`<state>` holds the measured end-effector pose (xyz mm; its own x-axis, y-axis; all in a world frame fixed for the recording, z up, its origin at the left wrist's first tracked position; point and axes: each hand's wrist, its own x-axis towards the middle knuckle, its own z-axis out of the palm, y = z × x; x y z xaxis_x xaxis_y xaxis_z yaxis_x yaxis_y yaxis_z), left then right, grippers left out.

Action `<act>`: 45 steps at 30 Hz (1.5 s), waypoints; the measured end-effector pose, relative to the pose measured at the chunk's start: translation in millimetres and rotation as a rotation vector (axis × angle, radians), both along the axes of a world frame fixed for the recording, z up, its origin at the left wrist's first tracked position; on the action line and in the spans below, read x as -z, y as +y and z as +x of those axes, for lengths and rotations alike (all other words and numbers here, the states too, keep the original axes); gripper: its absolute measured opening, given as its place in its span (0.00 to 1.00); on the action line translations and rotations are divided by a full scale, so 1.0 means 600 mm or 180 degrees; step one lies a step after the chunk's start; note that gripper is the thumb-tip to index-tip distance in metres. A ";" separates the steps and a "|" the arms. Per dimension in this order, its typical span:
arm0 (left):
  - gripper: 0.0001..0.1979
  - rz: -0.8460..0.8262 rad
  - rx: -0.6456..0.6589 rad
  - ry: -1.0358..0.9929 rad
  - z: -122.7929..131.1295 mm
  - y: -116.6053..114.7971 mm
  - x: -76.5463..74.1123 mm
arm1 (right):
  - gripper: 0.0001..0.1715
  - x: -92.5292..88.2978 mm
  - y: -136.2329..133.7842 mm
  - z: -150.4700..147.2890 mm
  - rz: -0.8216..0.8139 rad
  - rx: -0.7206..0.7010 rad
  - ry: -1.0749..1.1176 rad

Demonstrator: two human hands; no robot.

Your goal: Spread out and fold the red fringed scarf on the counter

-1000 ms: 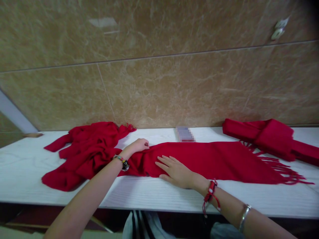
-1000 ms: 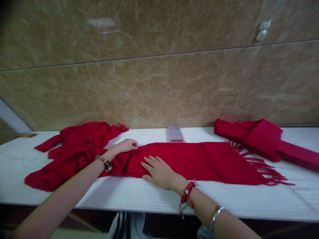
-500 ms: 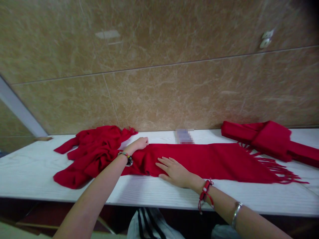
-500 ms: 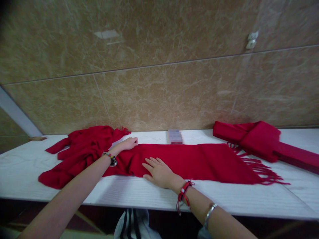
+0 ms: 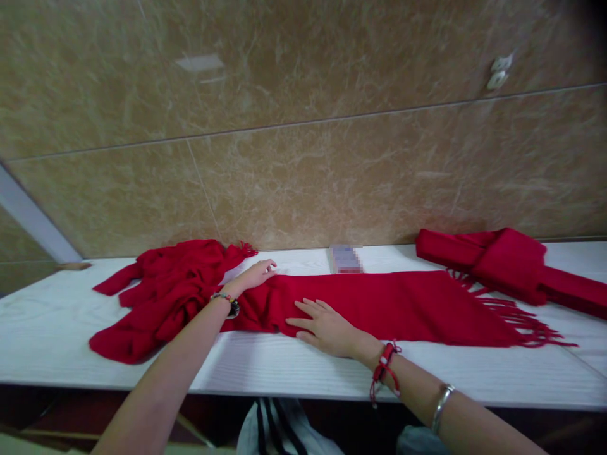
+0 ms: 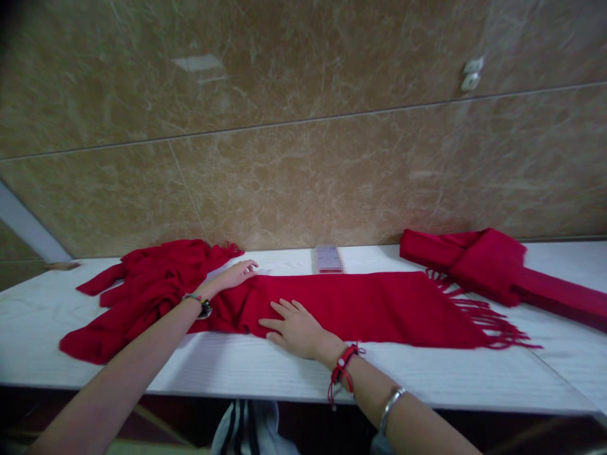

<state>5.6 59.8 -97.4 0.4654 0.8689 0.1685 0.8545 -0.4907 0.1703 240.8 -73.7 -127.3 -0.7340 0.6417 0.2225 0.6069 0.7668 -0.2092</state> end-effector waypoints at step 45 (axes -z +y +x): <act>0.20 0.0538 0.0134 0.1260 0.006 -0.264 0.011 | 0.18 -0.001 -0.012 0.003 0.0587 -0.0010 0.0280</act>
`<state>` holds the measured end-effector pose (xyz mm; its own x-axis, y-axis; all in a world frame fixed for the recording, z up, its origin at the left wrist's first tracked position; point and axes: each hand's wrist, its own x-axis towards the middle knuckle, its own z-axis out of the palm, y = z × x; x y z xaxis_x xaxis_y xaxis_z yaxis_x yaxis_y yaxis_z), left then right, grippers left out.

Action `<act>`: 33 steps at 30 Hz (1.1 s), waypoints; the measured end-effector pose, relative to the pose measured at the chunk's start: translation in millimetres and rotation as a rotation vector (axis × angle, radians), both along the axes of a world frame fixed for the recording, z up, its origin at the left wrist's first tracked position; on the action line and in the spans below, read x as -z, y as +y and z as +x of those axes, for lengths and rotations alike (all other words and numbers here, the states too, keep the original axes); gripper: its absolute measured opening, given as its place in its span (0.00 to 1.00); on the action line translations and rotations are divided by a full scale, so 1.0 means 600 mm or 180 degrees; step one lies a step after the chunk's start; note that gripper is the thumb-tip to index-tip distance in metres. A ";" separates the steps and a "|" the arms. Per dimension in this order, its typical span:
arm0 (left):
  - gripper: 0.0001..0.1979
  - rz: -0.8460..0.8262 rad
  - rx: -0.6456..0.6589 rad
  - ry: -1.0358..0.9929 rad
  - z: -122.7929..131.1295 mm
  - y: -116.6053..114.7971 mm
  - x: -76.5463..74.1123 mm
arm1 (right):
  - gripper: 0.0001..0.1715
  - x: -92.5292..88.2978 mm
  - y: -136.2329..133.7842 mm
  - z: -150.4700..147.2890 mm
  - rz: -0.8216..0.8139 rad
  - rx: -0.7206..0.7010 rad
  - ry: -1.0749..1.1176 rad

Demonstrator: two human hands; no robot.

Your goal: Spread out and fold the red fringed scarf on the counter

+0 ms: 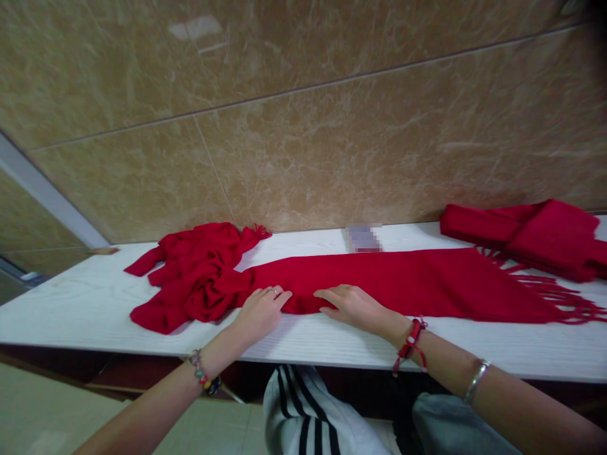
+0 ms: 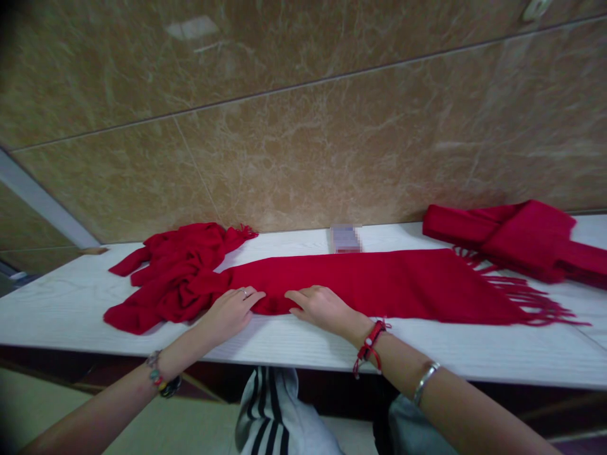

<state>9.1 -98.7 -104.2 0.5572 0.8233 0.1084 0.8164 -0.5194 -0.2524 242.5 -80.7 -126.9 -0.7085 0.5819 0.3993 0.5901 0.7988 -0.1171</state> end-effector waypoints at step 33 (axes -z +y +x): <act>0.12 0.0402 -0.0163 -0.0666 0.040 0.007 0.033 | 0.09 0.007 0.003 -0.008 0.0618 0.0443 -0.0035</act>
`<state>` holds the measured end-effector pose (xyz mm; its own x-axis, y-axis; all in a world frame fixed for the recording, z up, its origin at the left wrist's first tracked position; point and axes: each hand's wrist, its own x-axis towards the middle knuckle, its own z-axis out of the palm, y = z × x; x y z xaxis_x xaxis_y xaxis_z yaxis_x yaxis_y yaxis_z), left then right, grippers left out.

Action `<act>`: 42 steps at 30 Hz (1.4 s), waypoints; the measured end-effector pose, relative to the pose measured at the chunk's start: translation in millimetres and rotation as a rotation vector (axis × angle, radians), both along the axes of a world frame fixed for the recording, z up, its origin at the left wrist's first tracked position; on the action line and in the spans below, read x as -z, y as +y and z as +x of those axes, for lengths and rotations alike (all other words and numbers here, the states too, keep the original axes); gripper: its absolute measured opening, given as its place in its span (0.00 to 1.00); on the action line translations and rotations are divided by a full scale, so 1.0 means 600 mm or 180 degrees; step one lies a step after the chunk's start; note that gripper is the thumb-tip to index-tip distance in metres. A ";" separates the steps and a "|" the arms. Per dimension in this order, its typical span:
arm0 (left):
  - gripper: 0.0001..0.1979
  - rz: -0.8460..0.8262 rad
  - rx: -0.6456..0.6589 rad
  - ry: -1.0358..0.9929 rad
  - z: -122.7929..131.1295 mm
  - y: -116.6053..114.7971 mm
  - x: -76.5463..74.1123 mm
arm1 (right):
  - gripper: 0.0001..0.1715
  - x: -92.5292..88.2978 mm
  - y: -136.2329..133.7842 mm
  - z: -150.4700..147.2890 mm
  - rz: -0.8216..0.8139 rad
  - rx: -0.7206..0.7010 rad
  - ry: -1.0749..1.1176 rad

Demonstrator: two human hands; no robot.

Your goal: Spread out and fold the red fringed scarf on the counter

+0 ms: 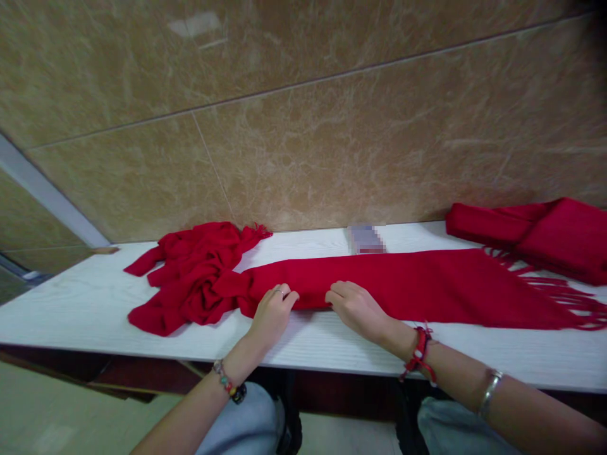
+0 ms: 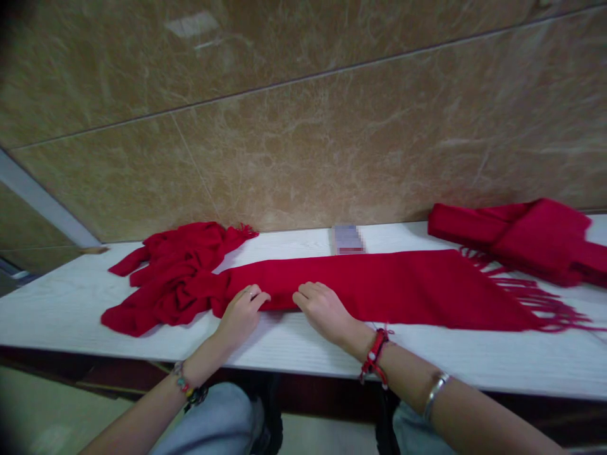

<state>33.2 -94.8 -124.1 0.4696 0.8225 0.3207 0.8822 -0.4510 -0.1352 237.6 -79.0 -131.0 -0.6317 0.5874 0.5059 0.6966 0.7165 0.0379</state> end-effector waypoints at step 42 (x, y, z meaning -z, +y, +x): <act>0.06 -0.0478 0.1088 -0.0417 -0.016 0.008 -0.025 | 0.06 -0.004 -0.006 -0.003 0.0301 -0.0711 -0.0569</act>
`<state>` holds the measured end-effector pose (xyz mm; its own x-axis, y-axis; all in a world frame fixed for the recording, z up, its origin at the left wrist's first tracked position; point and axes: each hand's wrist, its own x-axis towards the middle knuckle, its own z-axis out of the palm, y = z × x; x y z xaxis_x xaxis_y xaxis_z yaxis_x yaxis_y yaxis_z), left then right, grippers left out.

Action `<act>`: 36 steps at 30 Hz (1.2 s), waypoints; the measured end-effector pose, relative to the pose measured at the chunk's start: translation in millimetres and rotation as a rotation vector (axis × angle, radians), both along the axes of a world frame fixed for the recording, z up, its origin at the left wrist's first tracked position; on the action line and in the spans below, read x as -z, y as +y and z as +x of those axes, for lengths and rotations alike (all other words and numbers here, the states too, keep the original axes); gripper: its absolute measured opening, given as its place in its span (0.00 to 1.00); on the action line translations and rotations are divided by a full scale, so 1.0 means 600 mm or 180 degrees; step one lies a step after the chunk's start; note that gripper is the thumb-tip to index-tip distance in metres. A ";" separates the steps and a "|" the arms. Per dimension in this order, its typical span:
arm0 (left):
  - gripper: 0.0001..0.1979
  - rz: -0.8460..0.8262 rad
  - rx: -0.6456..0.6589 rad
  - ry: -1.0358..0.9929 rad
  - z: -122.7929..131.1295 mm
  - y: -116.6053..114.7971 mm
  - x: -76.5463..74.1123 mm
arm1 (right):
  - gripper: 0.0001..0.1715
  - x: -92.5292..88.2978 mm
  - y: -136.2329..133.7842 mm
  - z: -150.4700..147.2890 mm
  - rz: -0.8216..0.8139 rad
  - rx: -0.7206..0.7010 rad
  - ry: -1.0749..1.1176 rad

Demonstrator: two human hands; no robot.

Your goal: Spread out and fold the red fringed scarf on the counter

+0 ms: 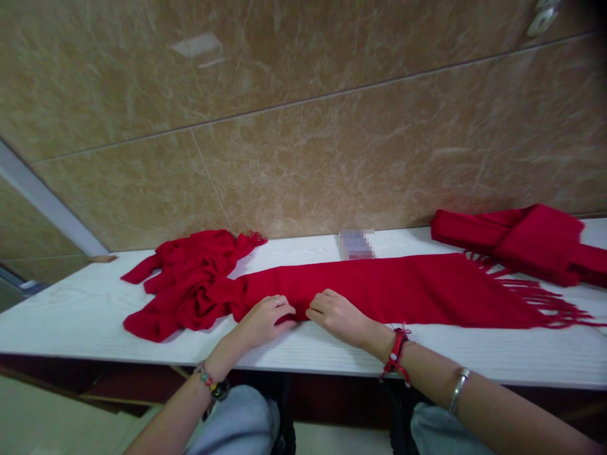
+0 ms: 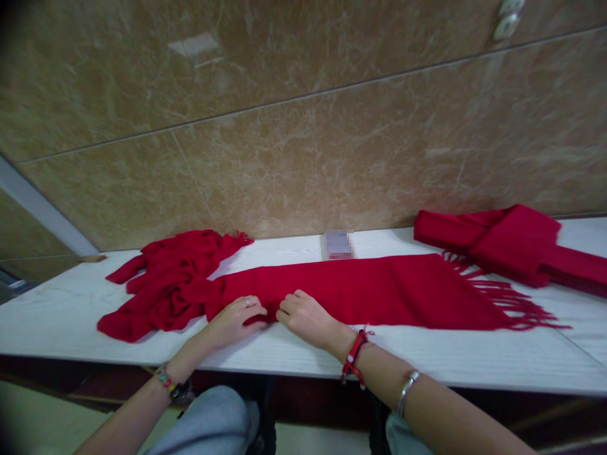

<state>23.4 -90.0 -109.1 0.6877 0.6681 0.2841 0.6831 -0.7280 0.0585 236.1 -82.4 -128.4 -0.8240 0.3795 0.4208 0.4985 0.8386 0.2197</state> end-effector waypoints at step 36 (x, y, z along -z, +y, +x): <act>0.08 -0.0668 -0.1717 0.0643 -0.011 0.206 -0.052 | 0.05 0.004 0.003 -0.007 -0.0597 0.0045 0.0185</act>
<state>16.8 33.6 -77.7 0.2635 0.9646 0.0080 0.9647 -0.2634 -0.0059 231.8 -80.3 -131.0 -0.7943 0.4671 0.3884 0.5177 0.8550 0.0307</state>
